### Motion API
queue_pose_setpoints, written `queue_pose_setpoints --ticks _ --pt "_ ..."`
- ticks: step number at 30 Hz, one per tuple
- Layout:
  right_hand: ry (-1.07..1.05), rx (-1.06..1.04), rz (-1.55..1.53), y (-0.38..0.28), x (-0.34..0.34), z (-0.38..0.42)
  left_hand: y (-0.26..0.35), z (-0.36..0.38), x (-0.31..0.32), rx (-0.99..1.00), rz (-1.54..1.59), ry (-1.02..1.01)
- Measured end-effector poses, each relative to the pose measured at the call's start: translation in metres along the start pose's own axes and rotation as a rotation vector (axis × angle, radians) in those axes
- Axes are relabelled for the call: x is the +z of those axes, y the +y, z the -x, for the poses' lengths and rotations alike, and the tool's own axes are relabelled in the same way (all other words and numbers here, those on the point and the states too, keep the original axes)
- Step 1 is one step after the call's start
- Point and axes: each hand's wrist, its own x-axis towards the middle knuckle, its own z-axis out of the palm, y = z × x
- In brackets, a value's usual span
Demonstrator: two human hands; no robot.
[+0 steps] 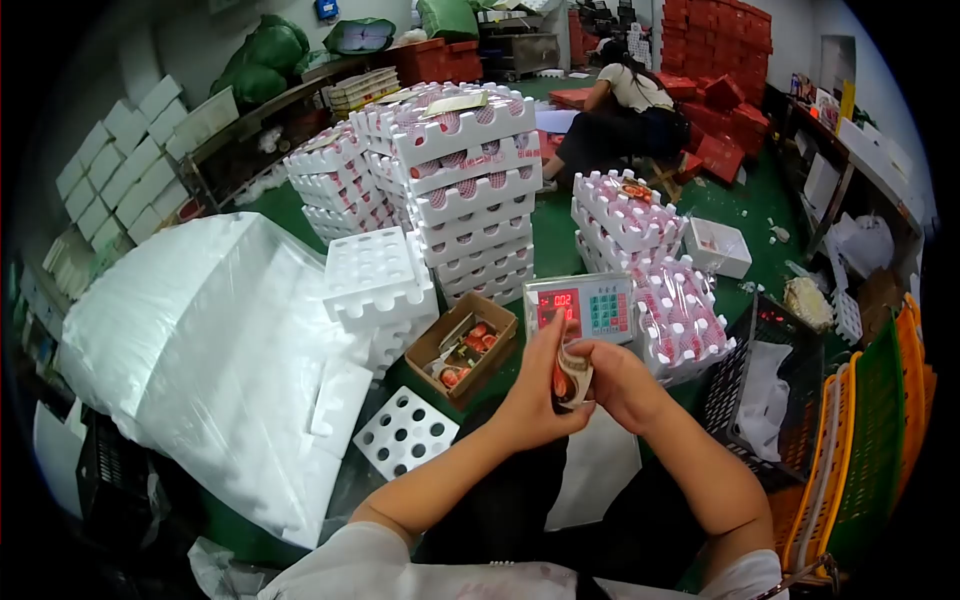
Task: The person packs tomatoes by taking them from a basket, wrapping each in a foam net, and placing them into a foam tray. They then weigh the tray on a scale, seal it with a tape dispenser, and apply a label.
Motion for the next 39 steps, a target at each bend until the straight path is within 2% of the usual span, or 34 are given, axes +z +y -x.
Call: queue_pose_setpoints --ticks 2,5,10,17,20,21,22,24,25,26,28,30,32,34,35,38,39 --pt "-0.023 0.051 -0.086 0.000 -0.003 0.005 -0.005 0.003 -0.003 -0.021 -0.154 0.044" --pt "-0.086 0.087 -0.146 -0.010 -0.005 0.018 0.012 0.002 0.005 0.071 -0.334 -0.027" --pt "0.067 0.034 0.048 -0.013 -0.011 0.038 0.020 0.002 0.023 0.127 -0.520 -0.116" --pt "0.131 0.077 -0.114 -0.009 -0.009 0.045 0.018 -0.001 0.034 0.082 -0.473 -0.140" --pt "0.155 0.074 -0.187 -0.001 -0.018 0.040 -0.002 -0.001 0.029 0.011 -0.008 -0.102" --pt "0.146 0.076 -0.170 0.000 -0.023 0.038 0.003 -0.002 0.027 -0.137 0.232 -0.119" --pt "0.135 0.082 -0.153 0.000 -0.025 0.036 -0.011 -0.005 0.026 -0.121 0.463 -0.123" --pt "0.241 0.003 0.028 -0.002 -0.024 0.033 -0.008 0.001 0.011 -0.493 1.038 -0.148" --pt "0.317 -0.024 0.157 -0.003 -0.025 0.030 -0.019 0.006 0.008 -0.583 1.118 -0.096" --pt "0.395 -0.055 0.285 -0.004 -0.024 0.025 -0.023 0.002 0.002 -0.535 1.272 -0.184" --pt "0.453 -0.361 0.712 -0.005 -0.019 0.021 0.002 -0.005 0.004 -0.565 1.378 -0.042" --pt "0.491 -0.662 1.138 -0.006 -0.011 0.022 -0.003 -0.005 0.003 -0.617 1.493 -0.023" --pt "0.293 -0.672 1.275 -0.011 0.003 0.026 -0.013 -0.002 0.002 -0.631 1.565 -0.027" --pt "0.114 -0.664 1.317 -0.006 0.019 0.026 -0.009 -0.002 0.003 -0.777 1.469 0.117" --pt "0.093 -0.667 1.370 0.004 0.021 0.024 -0.001 -0.003 0.003 -0.805 1.444 0.102" --pt "0.039 -0.507 1.259 0.024 0.022 0.015 -0.018 -0.001 0.012 -0.778 1.401 0.123" --pt "0.047 -0.518 1.218 0.031 0.021 0.012 -0.021 -0.001 0.015 -0.776 1.395 0.181"
